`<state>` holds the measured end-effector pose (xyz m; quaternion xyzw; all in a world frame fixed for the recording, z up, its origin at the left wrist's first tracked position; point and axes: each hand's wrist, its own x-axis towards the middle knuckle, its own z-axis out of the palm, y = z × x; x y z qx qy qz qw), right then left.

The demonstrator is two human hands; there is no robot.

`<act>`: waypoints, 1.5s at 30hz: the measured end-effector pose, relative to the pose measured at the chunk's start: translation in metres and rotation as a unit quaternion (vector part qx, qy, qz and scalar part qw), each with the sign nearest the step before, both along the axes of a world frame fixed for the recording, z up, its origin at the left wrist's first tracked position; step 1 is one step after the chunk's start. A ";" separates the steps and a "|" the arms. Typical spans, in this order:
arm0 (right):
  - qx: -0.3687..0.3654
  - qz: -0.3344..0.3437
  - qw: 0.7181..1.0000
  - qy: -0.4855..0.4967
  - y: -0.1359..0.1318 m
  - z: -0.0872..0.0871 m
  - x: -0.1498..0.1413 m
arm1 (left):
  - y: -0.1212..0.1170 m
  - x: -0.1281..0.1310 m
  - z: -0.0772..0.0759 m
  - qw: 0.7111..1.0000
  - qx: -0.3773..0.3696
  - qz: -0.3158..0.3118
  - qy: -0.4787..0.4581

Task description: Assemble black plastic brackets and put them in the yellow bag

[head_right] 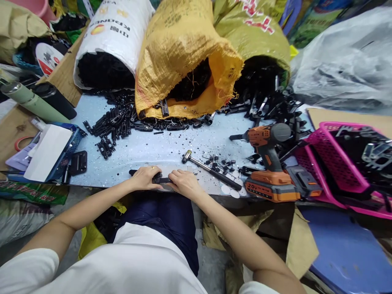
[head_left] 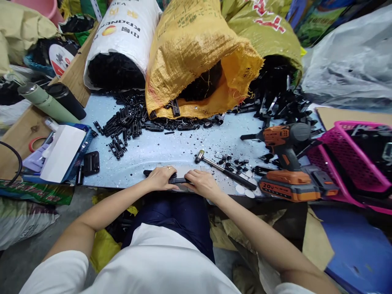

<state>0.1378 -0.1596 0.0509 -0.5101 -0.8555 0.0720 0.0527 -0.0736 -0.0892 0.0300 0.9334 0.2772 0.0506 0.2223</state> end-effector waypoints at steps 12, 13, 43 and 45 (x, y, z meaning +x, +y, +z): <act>-0.033 -0.086 0.988 0.120 0.002 -0.025 0.036 | 0.174 0.107 -0.002 0.961 0.060 0.265 0.051; -0.031 -0.120 0.983 0.135 0.021 -0.022 0.041 | 0.174 0.109 -0.002 0.960 0.059 0.271 0.049; -0.106 -0.117 0.960 0.232 0.025 0.017 0.020 | 0.032 -0.050 0.019 0.800 -0.432 0.372 -0.187; -0.118 -0.088 0.970 0.195 0.019 0.018 0.015 | 0.036 -0.051 0.020 0.801 -0.437 0.371 -0.172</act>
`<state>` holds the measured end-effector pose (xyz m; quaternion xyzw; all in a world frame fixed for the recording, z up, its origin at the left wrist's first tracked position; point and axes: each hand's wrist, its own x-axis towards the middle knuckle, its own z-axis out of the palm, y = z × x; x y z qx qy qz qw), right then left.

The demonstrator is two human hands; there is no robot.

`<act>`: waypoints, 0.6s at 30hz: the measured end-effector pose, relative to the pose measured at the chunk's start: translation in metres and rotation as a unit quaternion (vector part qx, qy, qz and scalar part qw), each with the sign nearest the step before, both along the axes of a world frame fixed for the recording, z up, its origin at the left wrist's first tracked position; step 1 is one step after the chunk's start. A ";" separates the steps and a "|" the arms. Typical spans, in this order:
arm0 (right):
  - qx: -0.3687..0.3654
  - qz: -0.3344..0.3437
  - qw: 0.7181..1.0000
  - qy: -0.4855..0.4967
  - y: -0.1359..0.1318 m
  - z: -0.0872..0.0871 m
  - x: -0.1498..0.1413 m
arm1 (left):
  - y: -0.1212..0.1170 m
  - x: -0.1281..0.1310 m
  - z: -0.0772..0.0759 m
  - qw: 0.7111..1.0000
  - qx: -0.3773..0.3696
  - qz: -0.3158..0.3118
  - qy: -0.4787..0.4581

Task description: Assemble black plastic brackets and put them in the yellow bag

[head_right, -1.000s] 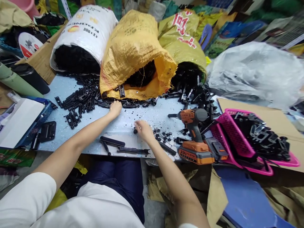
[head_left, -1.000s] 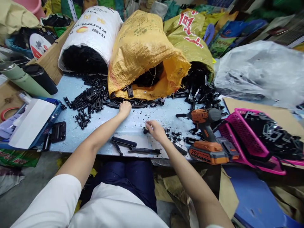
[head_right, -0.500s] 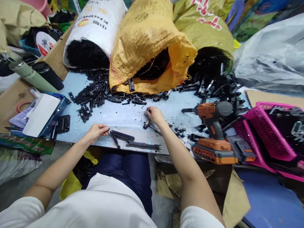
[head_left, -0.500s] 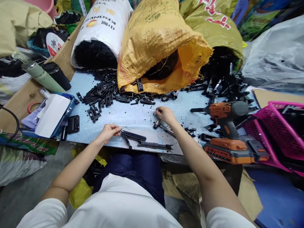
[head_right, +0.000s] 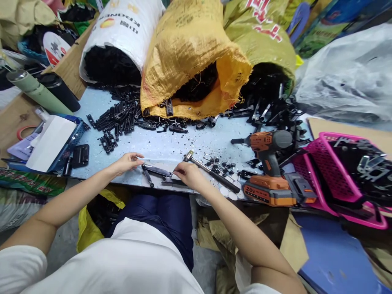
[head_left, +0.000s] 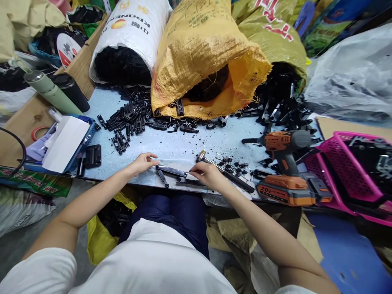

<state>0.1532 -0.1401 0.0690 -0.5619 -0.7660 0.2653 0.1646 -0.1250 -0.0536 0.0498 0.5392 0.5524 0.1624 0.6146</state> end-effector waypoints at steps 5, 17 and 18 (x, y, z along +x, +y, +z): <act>0.002 0.092 0.982 -0.166 0.001 0.018 -0.018 | -0.002 -0.003 -0.002 0.992 0.099 -0.056 0.063; 0.227 0.068 0.970 -0.055 -0.037 -0.068 -0.004 | -0.054 0.069 -0.021 0.756 0.492 -0.379 0.209; 0.244 0.084 0.965 -0.054 -0.038 -0.076 0.002 | -0.055 0.069 -0.025 0.754 0.496 -0.376 0.211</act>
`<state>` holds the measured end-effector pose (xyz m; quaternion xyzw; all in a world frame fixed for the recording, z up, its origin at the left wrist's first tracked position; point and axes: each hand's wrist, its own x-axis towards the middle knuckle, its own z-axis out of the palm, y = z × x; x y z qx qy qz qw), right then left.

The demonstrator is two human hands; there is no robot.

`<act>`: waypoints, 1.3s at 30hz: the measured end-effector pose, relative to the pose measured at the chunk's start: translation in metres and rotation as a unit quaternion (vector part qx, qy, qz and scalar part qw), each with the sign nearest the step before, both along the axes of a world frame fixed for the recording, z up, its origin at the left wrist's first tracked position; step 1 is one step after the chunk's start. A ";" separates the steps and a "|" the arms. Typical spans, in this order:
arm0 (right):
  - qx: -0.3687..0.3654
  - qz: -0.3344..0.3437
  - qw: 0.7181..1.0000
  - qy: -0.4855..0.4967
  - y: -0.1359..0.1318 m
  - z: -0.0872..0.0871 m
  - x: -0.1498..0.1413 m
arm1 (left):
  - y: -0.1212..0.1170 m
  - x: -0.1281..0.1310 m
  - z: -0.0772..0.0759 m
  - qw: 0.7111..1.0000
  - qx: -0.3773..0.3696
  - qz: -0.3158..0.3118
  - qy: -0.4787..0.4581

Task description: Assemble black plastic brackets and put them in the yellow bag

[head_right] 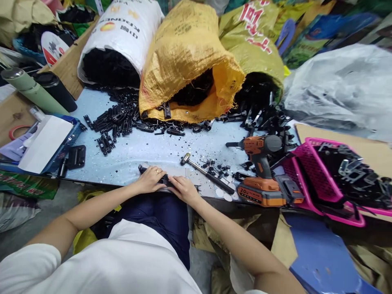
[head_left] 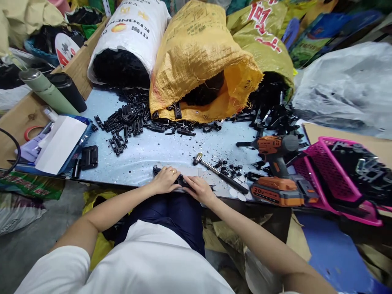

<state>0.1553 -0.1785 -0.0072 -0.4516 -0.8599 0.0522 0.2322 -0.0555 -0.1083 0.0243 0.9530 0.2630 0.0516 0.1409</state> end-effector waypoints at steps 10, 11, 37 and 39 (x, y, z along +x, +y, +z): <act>0.000 0.111 0.992 -0.067 0.031 -0.003 0.025 | -0.010 -0.001 -0.003 0.998 0.024 0.055 -0.011; 0.003 0.099 0.993 -0.060 0.029 -0.006 0.023 | -0.011 0.001 -0.003 0.998 0.025 0.056 -0.005; -0.098 0.021 0.993 0.060 0.042 0.021 -0.111 | -0.054 -0.035 0.001 0.903 -0.105 0.409 0.072; -0.089 0.023 0.994 0.059 0.037 0.024 -0.108 | -0.053 -0.036 -0.002 0.911 -0.091 0.398 0.057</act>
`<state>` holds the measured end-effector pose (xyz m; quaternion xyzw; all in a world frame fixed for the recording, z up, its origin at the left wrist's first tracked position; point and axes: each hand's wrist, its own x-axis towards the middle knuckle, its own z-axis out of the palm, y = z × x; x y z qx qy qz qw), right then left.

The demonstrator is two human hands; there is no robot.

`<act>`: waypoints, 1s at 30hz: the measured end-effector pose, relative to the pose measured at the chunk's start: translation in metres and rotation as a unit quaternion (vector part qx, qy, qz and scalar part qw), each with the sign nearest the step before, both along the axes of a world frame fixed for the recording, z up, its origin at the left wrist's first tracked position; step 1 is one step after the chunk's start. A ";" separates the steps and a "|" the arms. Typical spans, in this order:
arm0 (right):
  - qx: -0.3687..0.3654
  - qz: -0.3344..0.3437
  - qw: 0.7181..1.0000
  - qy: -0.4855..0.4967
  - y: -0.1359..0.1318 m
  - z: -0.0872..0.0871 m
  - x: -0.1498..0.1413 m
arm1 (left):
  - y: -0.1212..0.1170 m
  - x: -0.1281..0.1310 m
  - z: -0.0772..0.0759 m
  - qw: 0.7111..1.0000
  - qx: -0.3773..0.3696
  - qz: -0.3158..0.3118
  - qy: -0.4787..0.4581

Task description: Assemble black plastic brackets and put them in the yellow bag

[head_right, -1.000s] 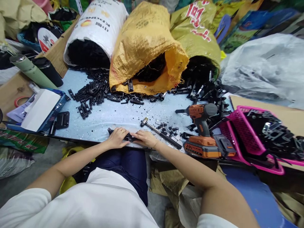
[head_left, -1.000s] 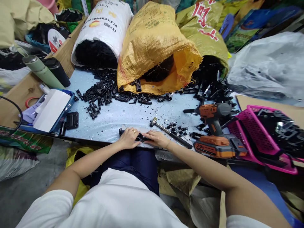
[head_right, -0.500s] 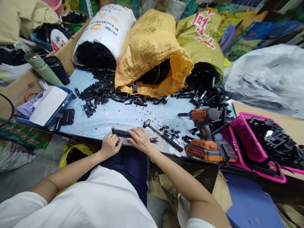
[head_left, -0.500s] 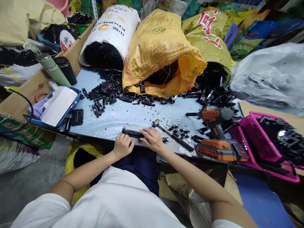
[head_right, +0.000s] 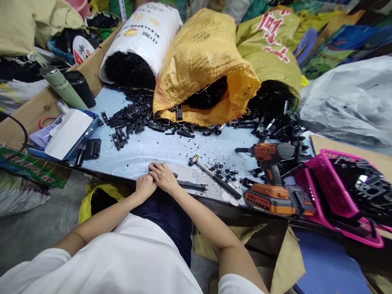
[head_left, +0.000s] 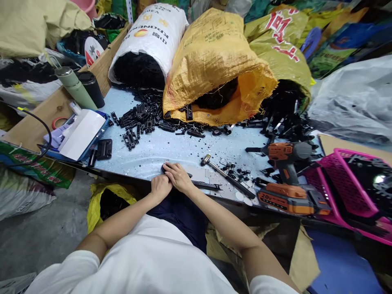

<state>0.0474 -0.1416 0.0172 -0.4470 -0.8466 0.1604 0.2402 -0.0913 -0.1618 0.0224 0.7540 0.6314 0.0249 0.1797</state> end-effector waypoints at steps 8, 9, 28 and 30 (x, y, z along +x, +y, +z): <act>0.117 -0.157 0.969 -0.148 -0.042 -0.008 0.117 | 0.049 -0.003 -0.005 0.880 0.208 -0.421 -0.068; 0.115 -0.157 0.965 -0.174 -0.044 -0.011 0.127 | 0.054 0.003 -0.006 0.878 0.198 -0.432 -0.050; 0.055 0.087 0.956 0.275 -0.075 0.041 0.023 | -0.043 0.010 0.089 0.751 0.155 -0.291 -0.572; 0.079 -0.077 0.957 0.267 -0.061 0.015 -0.002 | -0.043 0.019 0.076 0.762 0.221 -0.256 -0.552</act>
